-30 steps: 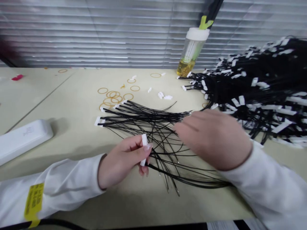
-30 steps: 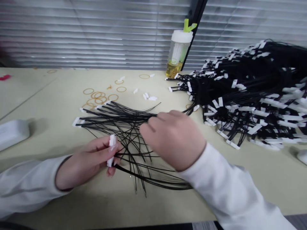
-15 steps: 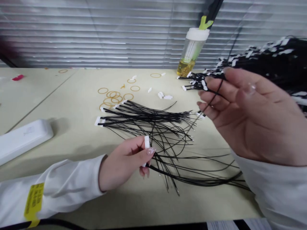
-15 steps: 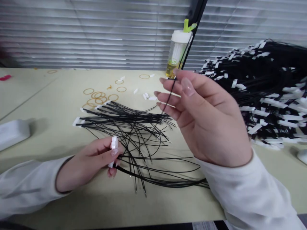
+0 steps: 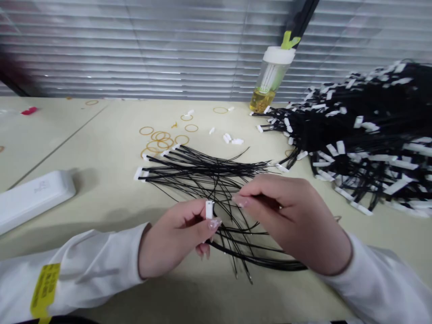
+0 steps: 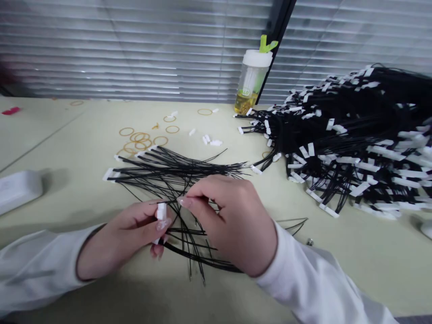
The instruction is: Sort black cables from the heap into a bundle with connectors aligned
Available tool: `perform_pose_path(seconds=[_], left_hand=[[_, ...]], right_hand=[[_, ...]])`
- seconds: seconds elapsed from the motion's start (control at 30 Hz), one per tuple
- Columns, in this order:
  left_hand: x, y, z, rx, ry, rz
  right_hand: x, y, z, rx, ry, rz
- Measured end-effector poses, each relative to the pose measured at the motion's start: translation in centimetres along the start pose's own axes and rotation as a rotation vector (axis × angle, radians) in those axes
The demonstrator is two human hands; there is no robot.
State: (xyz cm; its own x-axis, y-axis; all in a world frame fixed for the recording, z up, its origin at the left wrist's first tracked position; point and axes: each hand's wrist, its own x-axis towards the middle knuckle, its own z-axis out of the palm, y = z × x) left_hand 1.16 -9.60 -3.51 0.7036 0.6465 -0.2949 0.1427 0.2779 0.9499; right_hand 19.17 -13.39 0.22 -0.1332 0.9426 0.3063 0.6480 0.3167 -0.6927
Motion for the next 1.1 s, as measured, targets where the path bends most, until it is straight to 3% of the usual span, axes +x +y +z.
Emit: perform_pose_path(seconds=[0.17, 0.47, 0.8, 0.93, 1.1], left_hand=[[-0.1, 0.0, 0.0, -0.026, -0.001, -0.011], [0.0, 0.1, 0.1, -0.064, -0.005, 0.003], [-0.1, 0.0, 0.1, -0.017, -0.012, 0.024], [-0.2, 0.1, 0.2, -0.053, -0.027, 0.018], [-0.3, -0.1, 0.0, -0.025, -0.06, 0.032]], right_hand=[[-0.1, -0.2, 0.5, -0.11, -0.082, 0.021], [0.2, 0.0, -0.1, -0.064, -0.212, 0.083], [0.1, 0.1, 0.1, -0.034, -0.259, 0.095], [0.2, 0.1, 0.4, -0.047, -0.168, 0.072], [0.2, 0.6, 1.2, -0.052, -0.102, -0.116]])
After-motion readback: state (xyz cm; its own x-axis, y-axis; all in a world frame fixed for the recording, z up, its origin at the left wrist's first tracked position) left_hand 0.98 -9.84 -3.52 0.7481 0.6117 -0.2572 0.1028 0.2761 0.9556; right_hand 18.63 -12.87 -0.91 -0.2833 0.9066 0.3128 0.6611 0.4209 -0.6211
